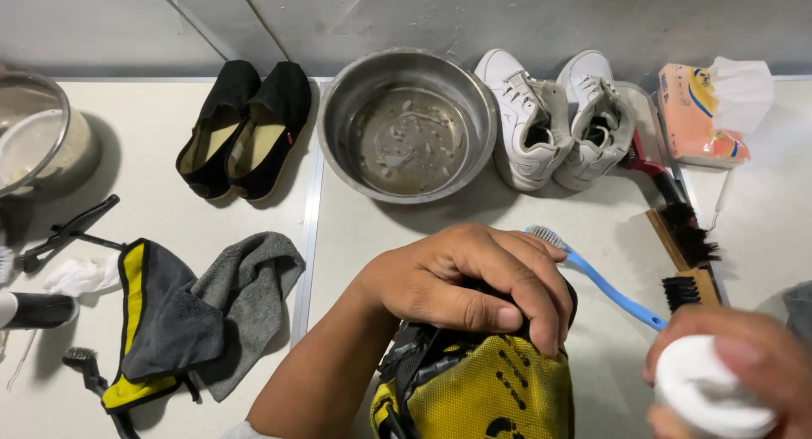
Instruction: Scrubbing and wiping a yellow bag clean using a brush, cleaning solution, and a cloth.
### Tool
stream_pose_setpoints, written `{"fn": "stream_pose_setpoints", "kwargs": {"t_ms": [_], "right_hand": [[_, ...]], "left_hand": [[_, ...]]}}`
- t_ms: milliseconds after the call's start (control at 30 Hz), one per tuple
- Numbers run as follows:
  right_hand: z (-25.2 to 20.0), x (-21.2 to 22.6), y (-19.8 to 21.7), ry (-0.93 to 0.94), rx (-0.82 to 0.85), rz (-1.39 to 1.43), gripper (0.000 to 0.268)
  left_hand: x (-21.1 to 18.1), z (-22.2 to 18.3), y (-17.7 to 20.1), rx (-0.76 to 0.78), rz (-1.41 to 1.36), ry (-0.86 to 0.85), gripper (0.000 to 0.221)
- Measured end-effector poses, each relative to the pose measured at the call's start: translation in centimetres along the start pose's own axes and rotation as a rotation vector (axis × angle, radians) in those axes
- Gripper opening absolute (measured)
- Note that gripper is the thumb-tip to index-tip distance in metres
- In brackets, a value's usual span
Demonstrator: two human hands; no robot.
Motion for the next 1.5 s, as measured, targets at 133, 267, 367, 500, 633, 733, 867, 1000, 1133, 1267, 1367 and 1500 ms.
{"fn": "stream_pose_setpoints", "kwargs": {"t_ms": [133,267,367,500,633,733,867,1000,1133,1267,1367,1500], "right_hand": [[0.7,-5.2,0.5,-0.719,0.612,-0.138,0.032],[-0.8,-2.5,0.1,0.050,0.617,-0.929,0.026],[-2.0,0.5,-0.3,0.889,0.416,-0.567,0.060],[-1.6,0.0,-0.4,0.381,0.474,-0.672,0.030],[-1.6,-0.6,0.4,0.881,0.537,-0.495,0.082],[-1.9,-0.3,0.0,0.714,0.598,-0.366,0.077],[-1.9,0.7,-0.9,0.683,0.504,-0.261,0.089],[-2.3,-1.1,-0.8,0.737,0.555,-0.330,0.092],[-2.8,-0.1,0.0,0.512,0.587,-0.168,0.063],[-3.0,-1.0,0.0,0.852,0.413,-0.552,0.080],[-3.6,-1.6,0.4,0.793,0.406,-0.540,0.084],[-4.0,-3.7,0.7,0.710,0.539,-0.479,0.103]], "left_hand": [[0.4,-0.2,0.0,-0.009,0.022,0.002,0.024],[0.5,-0.2,0.0,-0.008,0.028,0.003,0.026],[0.6,-0.2,0.0,-0.003,0.013,-0.010,0.026],[0.7,-0.2,-0.1,0.001,0.016,-0.019,0.027],[0.7,-0.1,-0.3,-0.010,-0.027,-0.035,0.026],[0.5,0.0,-0.3,-0.010,-0.035,-0.050,0.028],[0.3,0.0,-0.3,-0.012,-0.060,-0.057,0.028],[0.4,0.0,-0.3,-0.010,-0.068,-0.056,0.028],[0.4,0.0,-0.4,-0.027,-0.112,-0.037,0.026],[0.5,0.0,-0.3,-0.039,-0.117,-0.040,0.026],[0.6,0.0,-0.3,-0.027,-0.104,-0.017,0.026],[0.8,-0.1,-0.2,-0.040,-0.110,-0.039,0.024]]}}
Point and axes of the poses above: each hand's wrist, its own z-axis towards the middle knuckle, its own y-axis out of the back of the hand, x = y × z, the point moved 3 cm from there along z, towards the middle knuckle, and after that the axes turned 5 degrees about -x, right-handed, at the moved point
